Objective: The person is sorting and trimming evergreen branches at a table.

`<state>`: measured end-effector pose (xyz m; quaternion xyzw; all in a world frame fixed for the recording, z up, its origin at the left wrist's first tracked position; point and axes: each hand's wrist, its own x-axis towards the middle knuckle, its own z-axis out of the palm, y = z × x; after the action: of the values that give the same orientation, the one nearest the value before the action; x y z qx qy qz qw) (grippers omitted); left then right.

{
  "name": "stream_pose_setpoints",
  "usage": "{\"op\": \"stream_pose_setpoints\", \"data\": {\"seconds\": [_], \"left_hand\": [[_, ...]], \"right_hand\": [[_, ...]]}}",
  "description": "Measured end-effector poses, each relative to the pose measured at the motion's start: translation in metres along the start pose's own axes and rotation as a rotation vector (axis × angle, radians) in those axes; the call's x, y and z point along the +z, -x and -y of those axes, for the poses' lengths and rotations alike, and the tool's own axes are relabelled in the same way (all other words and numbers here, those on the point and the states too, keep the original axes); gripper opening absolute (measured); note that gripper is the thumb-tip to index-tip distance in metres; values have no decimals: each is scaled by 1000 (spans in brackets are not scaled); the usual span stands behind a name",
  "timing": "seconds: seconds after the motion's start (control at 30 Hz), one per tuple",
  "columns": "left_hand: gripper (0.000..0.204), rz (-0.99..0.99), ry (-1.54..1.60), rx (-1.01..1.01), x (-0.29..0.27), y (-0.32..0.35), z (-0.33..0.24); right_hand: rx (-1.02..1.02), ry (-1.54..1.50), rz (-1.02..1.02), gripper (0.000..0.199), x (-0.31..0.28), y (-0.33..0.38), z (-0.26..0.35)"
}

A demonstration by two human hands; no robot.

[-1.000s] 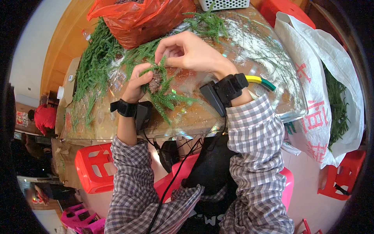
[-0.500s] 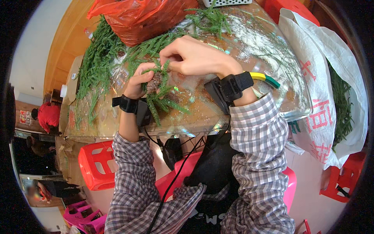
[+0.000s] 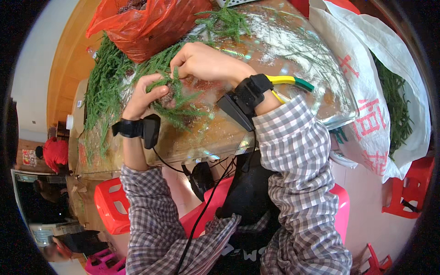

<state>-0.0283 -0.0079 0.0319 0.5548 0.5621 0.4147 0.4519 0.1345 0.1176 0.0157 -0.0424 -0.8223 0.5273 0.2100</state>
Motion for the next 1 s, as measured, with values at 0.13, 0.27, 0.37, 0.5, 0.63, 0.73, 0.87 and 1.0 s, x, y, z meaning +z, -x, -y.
{"op": "stream_pose_setpoints", "data": {"seconds": [0.13,0.27,0.37,0.5,0.63,0.73,0.87,1.0], "left_hand": [[25,69,-698,82,10,-6,-48],[27,94,-1088,151,14,-6,-64],[28,115,-1140,182,15,-8,-66],[29,175,-1058,143,16,-8,-70],[30,235,-914,-35,17,-5,-75],[30,248,-904,-124,20,-3,-79],[27,270,-1297,182,23,-2,-81],[19,181,-1624,409,36,9,-74]], "right_hand": [[-1,-119,-41,15,-6,3,-3],[-21,-103,-24,16,-8,5,0],[-56,132,-132,16,-7,7,5],[-187,133,-95,15,-10,12,9],[-94,96,37,14,-9,16,10],[-74,9,40,14,-6,12,3],[24,-201,40,16,1,14,5],[156,-476,50,20,8,17,3]]}}
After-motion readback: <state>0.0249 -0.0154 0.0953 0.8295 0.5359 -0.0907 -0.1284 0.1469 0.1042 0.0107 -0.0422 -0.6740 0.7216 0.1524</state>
